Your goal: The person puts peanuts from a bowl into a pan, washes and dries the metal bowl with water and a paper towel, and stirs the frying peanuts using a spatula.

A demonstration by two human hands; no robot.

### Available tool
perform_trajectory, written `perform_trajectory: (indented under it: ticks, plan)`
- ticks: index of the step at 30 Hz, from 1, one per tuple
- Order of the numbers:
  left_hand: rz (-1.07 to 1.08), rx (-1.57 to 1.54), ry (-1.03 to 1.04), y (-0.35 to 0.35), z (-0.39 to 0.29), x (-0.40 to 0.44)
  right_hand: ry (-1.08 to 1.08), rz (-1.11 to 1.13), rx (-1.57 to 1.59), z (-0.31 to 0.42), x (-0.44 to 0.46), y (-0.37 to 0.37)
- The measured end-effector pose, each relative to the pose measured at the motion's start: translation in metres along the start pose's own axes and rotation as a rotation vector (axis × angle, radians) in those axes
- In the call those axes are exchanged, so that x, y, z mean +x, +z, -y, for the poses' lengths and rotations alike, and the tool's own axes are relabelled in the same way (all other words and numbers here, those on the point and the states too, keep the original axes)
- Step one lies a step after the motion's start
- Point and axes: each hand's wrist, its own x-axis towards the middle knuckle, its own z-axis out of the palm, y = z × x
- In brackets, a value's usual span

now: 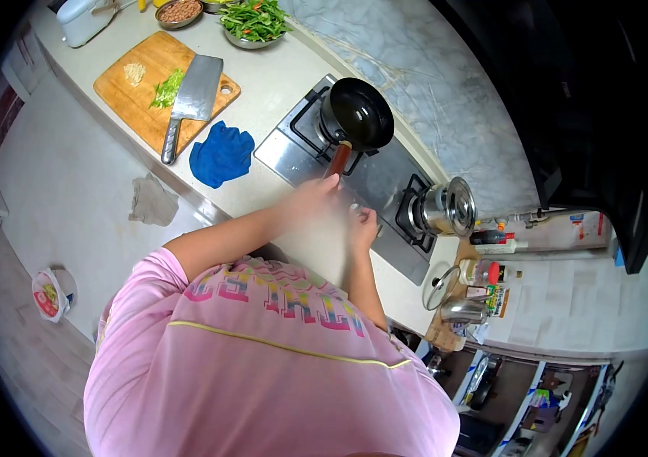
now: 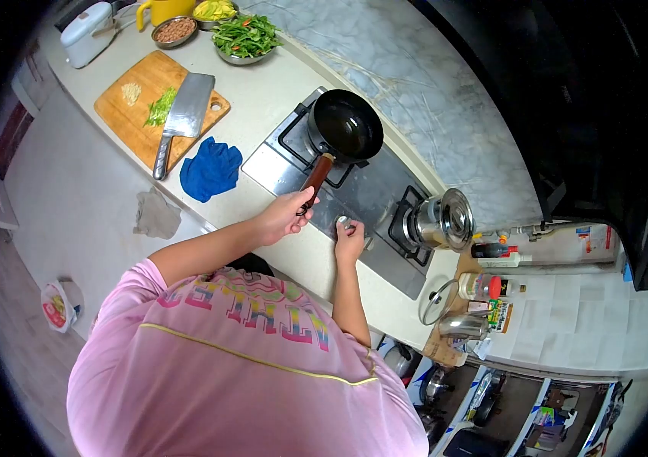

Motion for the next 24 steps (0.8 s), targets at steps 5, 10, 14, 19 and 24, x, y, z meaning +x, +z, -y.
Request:
perform_trajectory:
  ticks: [5, 10, 14, 19, 24]
  plan:
    - [-0.069, 0.093, 0.147, -0.005, 0.022, 0.012, 0.006, 0.026, 0.018, 0.0, 0.001, -0.002]
    - [-0.112, 0.088, 0.114, 0.003, 0.02, 0.01, -0.069, 0.079, -0.036, -0.006, 0.004, -0.006]
    - [-0.089, 0.19, 0.127, -0.002, 0.018, 0.011, -0.393, 0.211, -0.249, 0.012, 0.008, -0.033]
    - [-0.095, 0.219, 0.041, 0.005, 0.002, 0.002, -0.434, 0.338, -0.24, 0.011, 0.021, -0.042]
    - [-0.037, -0.029, -0.13, -0.006, -0.003, 0.0, -0.441, 0.27, -0.31, -0.009, 0.02, -0.036]
